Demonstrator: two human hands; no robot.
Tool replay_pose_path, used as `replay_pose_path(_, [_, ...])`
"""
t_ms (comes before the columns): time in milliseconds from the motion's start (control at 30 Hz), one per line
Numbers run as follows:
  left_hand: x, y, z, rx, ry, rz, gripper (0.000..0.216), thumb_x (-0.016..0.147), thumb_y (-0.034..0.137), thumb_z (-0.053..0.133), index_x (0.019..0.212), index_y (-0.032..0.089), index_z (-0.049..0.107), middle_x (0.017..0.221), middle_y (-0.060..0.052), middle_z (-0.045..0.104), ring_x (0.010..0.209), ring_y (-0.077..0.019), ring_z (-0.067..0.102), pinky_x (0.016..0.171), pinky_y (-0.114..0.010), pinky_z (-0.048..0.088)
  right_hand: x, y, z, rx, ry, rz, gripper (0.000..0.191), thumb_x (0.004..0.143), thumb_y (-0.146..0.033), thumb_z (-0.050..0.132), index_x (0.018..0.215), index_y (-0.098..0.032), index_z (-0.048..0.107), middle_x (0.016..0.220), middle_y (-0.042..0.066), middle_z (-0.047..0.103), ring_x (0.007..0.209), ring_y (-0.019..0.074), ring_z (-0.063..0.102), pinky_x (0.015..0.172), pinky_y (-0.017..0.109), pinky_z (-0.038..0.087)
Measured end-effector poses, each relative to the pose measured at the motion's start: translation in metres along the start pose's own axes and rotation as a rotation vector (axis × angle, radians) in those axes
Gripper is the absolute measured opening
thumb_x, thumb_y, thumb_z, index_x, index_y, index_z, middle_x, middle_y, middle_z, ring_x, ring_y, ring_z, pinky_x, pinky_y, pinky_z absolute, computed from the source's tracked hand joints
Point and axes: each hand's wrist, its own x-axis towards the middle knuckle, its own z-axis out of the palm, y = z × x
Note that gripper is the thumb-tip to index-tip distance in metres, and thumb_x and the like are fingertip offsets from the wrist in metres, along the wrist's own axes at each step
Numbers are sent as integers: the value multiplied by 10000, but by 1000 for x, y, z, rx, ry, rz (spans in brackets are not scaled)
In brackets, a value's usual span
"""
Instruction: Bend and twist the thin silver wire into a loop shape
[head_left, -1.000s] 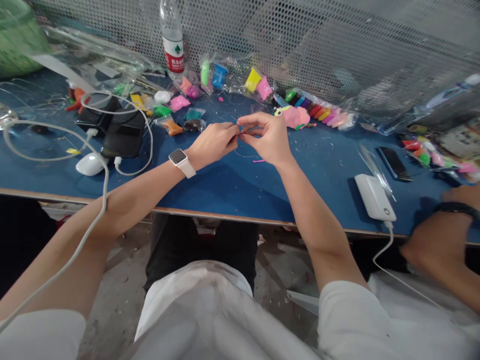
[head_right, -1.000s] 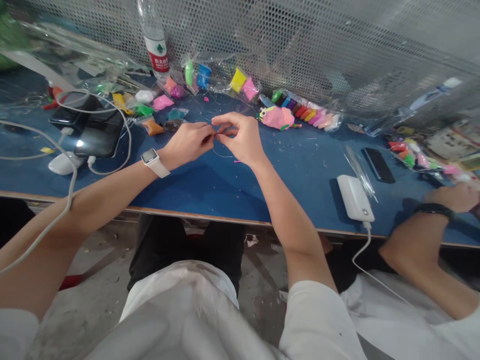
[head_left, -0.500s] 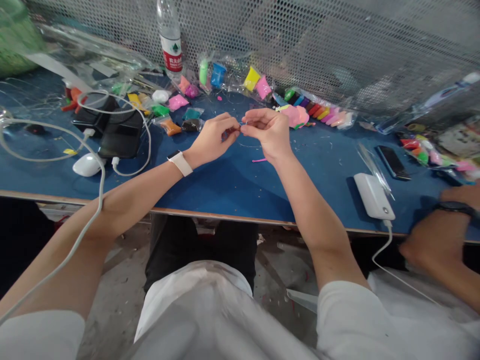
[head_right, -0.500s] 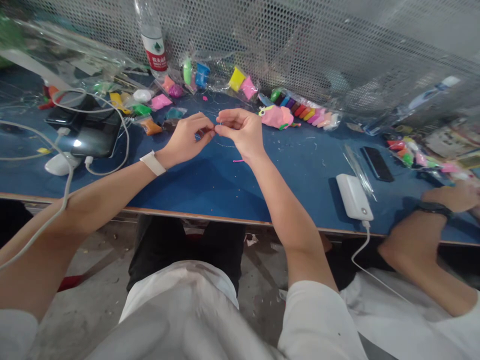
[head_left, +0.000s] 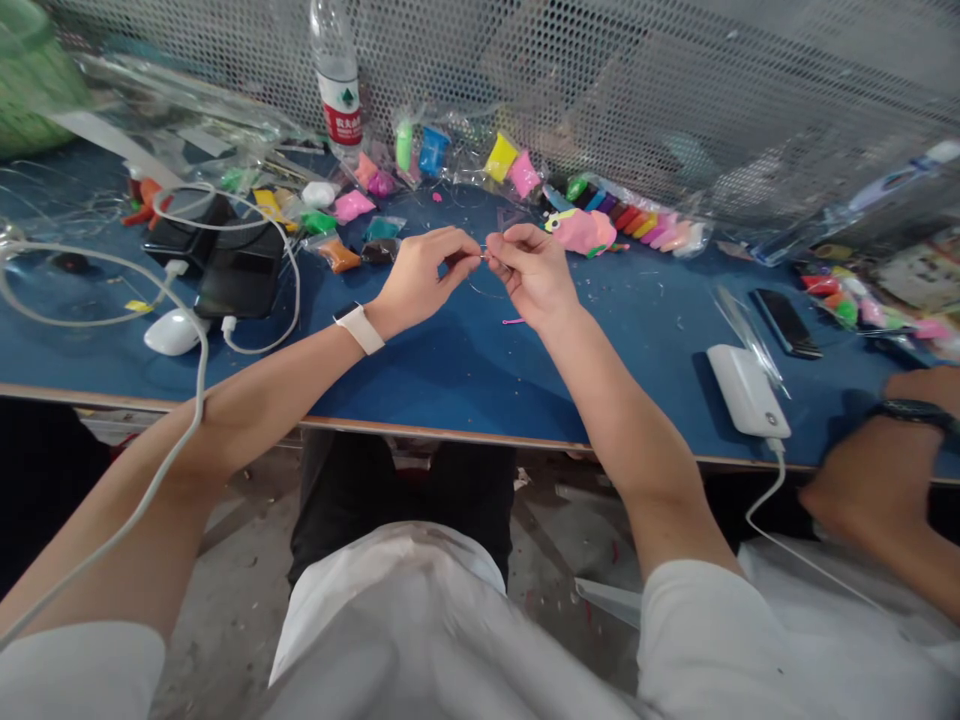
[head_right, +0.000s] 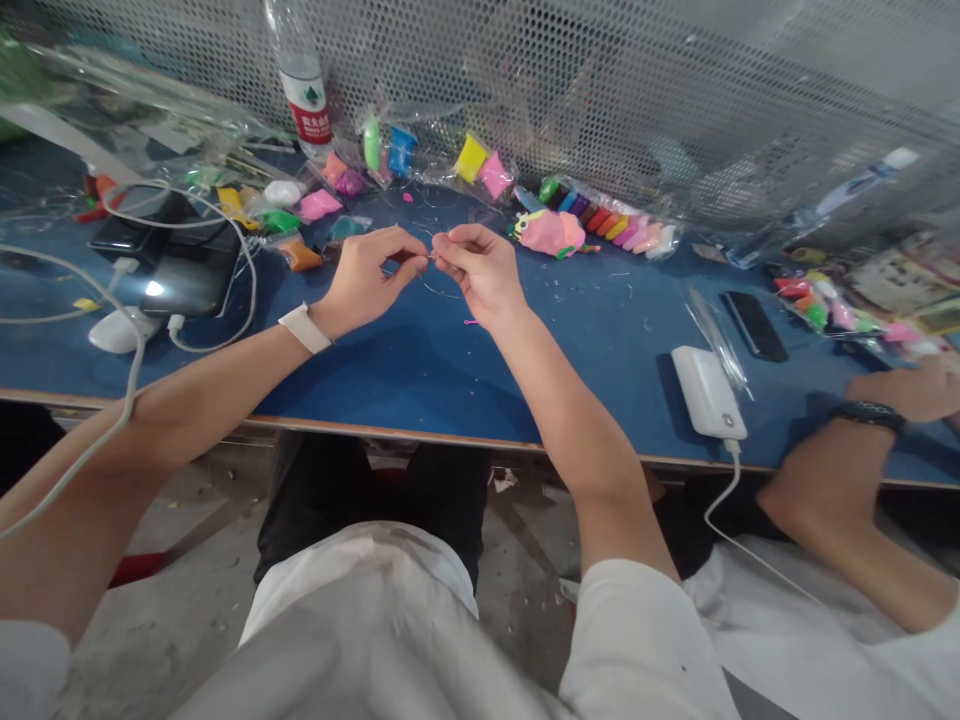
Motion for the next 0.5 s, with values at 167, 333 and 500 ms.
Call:
replay_pose_path(167, [-1, -7, -4, 166, -70, 133, 231, 1115, 260, 548, 1029, 201, 755, 952, -65, 760, 872, -199, 715, 795, -356, 559, -2, 3, 0, -80, -16, -41, 512, 578, -417, 1130, 793, -266, 690, 802, -83, 793, 707, 86, 760, 749, 231, 710])
replay_pose_path(333, [-2, -10, -5, 318, -155, 241, 294, 1134, 277, 503, 997, 180, 744, 906, -97, 730, 888, -239, 702, 797, -396, 568, -7, 1, 4, -243, -47, -111, 486, 630, -451, 1105, 793, -263, 688, 755, -70, 763, 685, 110, 747, 724, 277, 703])
replay_pose_path(500, [-1, -5, -4, 336, -146, 261, 260, 1107, 228, 511, 1032, 174, 754, 898, -94, 727, 868, -238, 683, 764, -391, 542, -9, -6, 6, -368, -104, -167, 435, 689, -472, 1072, 833, -260, 720, 817, -39, 785, 750, 142, 755, 805, 347, 723])
